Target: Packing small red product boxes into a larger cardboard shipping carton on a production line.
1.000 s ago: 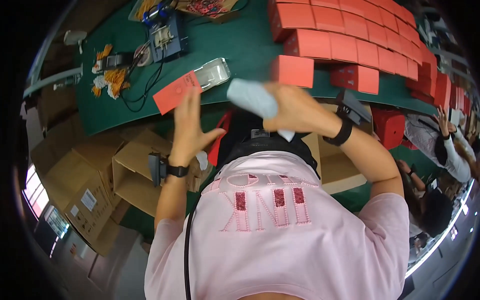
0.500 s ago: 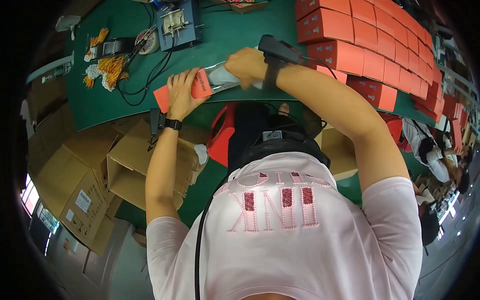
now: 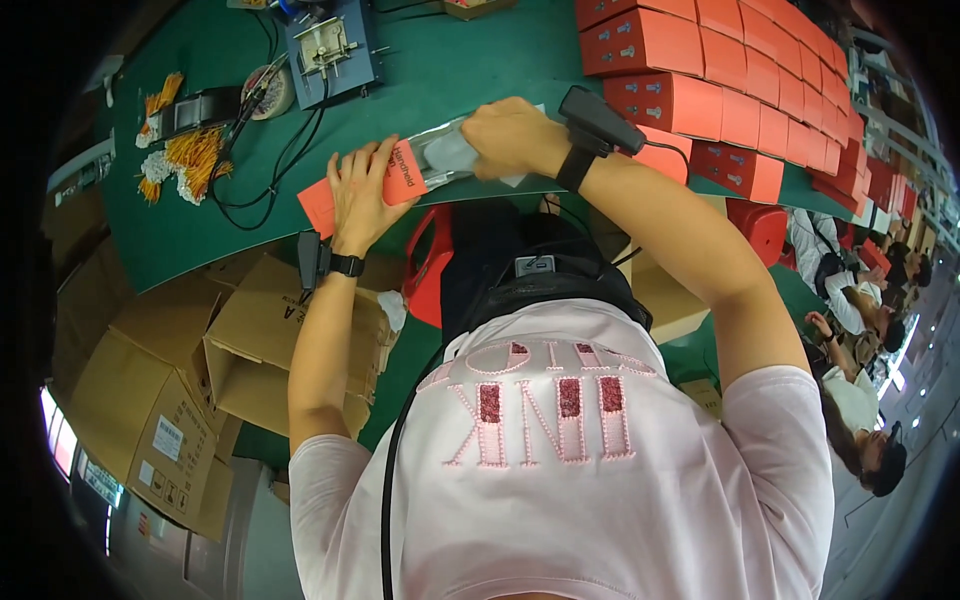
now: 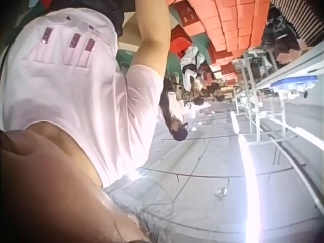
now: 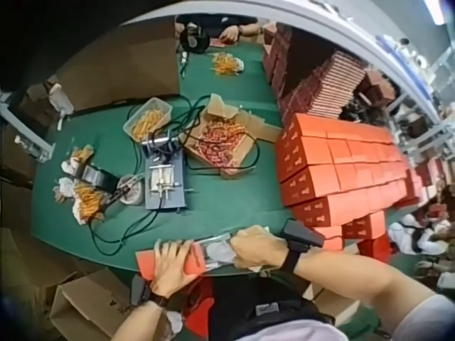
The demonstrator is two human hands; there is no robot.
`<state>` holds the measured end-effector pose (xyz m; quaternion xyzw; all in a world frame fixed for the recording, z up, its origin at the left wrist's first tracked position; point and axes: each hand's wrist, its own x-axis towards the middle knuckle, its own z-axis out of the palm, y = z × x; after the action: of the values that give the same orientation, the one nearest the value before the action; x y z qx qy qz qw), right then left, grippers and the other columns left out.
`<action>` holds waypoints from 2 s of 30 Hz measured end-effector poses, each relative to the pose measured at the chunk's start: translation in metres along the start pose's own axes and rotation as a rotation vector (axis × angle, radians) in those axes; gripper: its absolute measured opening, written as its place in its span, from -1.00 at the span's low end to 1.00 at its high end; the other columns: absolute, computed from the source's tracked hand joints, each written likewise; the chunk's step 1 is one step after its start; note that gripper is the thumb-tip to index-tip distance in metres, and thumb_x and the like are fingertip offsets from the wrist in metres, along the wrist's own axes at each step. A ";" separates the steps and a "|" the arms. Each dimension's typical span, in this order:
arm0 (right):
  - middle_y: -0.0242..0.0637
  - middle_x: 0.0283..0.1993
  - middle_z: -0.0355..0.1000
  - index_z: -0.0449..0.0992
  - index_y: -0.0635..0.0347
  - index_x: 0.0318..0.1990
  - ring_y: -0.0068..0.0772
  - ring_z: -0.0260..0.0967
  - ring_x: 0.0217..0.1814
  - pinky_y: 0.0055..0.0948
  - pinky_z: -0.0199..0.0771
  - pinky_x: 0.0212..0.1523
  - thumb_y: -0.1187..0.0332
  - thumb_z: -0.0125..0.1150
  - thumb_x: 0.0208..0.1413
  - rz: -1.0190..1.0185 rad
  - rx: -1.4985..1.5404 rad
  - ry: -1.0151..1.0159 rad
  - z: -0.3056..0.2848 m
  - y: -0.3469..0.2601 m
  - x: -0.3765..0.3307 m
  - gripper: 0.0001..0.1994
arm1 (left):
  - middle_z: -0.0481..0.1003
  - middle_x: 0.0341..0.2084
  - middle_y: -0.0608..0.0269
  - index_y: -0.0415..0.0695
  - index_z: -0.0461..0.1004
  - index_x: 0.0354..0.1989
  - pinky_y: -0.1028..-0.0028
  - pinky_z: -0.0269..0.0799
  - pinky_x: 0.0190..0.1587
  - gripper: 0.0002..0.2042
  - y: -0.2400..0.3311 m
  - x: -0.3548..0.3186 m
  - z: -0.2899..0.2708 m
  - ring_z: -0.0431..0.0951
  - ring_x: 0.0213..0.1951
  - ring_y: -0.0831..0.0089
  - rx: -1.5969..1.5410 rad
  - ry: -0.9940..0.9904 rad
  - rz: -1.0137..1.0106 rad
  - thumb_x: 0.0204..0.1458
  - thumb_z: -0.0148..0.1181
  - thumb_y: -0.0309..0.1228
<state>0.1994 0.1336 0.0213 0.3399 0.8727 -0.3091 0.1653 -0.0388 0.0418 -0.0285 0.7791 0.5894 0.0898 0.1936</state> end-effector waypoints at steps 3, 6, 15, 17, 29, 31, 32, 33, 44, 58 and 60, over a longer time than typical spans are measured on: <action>0.00 -0.45 0.47 0.53 0.32 -0.34 0.02 0.47 -0.31 -0.13 0.50 -0.29 0.27 0.23 -0.17 -0.022 0.178 0.118 0.002 -0.013 0.010 -0.72 | 0.37 -0.03 0.19 0.02 0.28 0.18 -0.05 0.02 0.21 -0.24 -0.001 0.001 0.001 0.33 0.03 0.18 -0.024 -0.010 0.037 -0.28 0.42 -0.10; -0.08 -0.46 0.45 0.52 0.28 -0.38 -0.03 0.45 -0.31 -0.18 0.47 -0.27 0.29 0.21 -0.11 -0.010 0.226 0.501 0.044 -0.019 0.028 -0.78 | 0.37 -0.03 0.19 0.02 0.28 0.19 0.00 0.04 0.20 -0.20 0.001 0.005 0.001 0.33 0.03 0.20 -0.045 0.019 0.051 -0.36 0.47 -0.15; -0.07 -0.06 0.31 0.43 0.22 -0.17 -0.01 0.26 0.07 -0.18 0.29 0.08 0.36 0.25 0.01 -0.054 0.199 1.004 0.075 -0.014 0.037 -0.75 | 0.36 -0.03 0.17 0.01 0.27 0.19 -0.04 0.03 0.21 -0.22 0.002 0.007 0.003 0.33 0.03 0.17 -0.009 -0.021 0.033 -0.30 0.43 -0.12; -0.01 0.01 0.28 0.39 0.26 -0.06 0.01 0.25 0.09 -0.17 0.27 0.11 0.34 0.24 0.06 0.067 0.339 1.022 0.065 -0.018 0.030 -0.68 | 0.36 -0.02 0.15 0.01 0.26 0.21 -0.07 0.02 0.21 -0.20 0.000 0.007 0.004 0.32 0.04 0.17 -0.030 -0.007 0.038 -0.31 0.44 -0.13; 0.21 0.23 0.15 0.41 0.25 0.13 0.07 0.18 0.22 -0.23 0.17 0.20 0.03 0.35 -0.05 0.411 0.807 0.673 0.048 -0.038 -0.032 -0.36 | 0.34 -0.01 0.06 -0.16 0.26 0.09 -0.02 0.03 0.22 -0.22 0.030 0.020 -0.009 0.30 0.07 0.09 -0.241 0.162 -0.009 -0.39 0.47 -0.20; 0.21 0.33 0.00 0.44 0.09 0.14 0.20 0.04 0.32 -0.02 0.02 0.29 -0.01 0.40 -0.15 0.277 0.431 0.765 0.020 -0.053 -0.066 -0.33 | 0.33 0.02 0.04 -0.17 0.26 0.07 -0.01 0.07 0.22 -0.21 0.049 0.030 -0.026 0.29 0.09 0.03 -0.370 0.290 0.020 -0.44 0.50 -0.25; 0.20 0.37 -0.05 0.45 0.02 0.14 0.24 -0.03 0.35 0.10 -0.05 0.30 -0.03 0.42 -0.19 0.244 0.341 0.764 -0.003 -0.057 -0.081 -0.31 | 0.33 0.04 0.04 -0.18 0.26 0.07 -0.01 0.08 0.23 -0.20 0.056 0.032 -0.031 0.30 0.10 0.02 -0.415 0.361 0.050 -0.45 0.51 -0.27; 0.20 0.37 -0.05 0.46 -0.03 0.14 0.24 -0.02 0.36 0.17 -0.08 0.29 -0.11 0.41 -0.23 0.247 0.245 0.765 -0.020 -0.061 -0.095 -0.29 | 0.31 0.08 0.04 -0.18 0.23 0.08 0.00 0.07 0.24 -0.19 0.066 0.034 -0.033 0.32 0.11 0.04 -0.513 0.446 0.079 -0.44 0.52 -0.27; 0.18 0.35 -0.07 0.41 0.04 0.12 0.20 0.08 0.31 0.17 0.08 0.24 0.16 0.44 -0.13 0.291 0.087 0.957 -0.007 -0.041 -0.058 -0.41 | 0.24 0.07 -0.03 -0.23 0.10 0.23 0.13 0.20 0.16 -0.01 0.098 0.060 0.011 0.27 0.10 0.02 -0.661 0.536 0.018 -0.43 0.58 -0.21; 0.08 0.28 0.17 0.37 0.09 0.20 0.05 0.23 0.21 -0.18 0.20 0.24 0.15 0.36 -0.05 -0.051 0.411 0.923 0.001 -0.018 -0.034 -0.38 | 0.25 0.07 -0.15 -0.19 0.35 0.09 0.17 0.37 0.03 -0.31 0.077 0.061 0.005 0.38 0.03 -0.04 -0.477 0.486 0.087 -0.29 0.47 -0.28; 0.04 0.27 0.19 0.39 0.04 0.20 0.07 0.24 0.17 -0.19 0.27 0.17 0.10 0.34 -0.05 -0.054 0.446 0.994 0.004 -0.021 -0.031 -0.39 | 0.25 0.09 -0.17 -0.22 0.23 0.18 0.17 0.34 0.07 -0.22 0.083 0.064 0.012 0.37 0.05 -0.05 -0.566 0.536 0.013 -0.27 0.45 -0.28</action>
<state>0.2071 0.1036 0.0421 0.4494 0.7673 -0.2931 -0.3512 0.0573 0.0818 -0.0115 0.6473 0.5662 0.4505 0.2396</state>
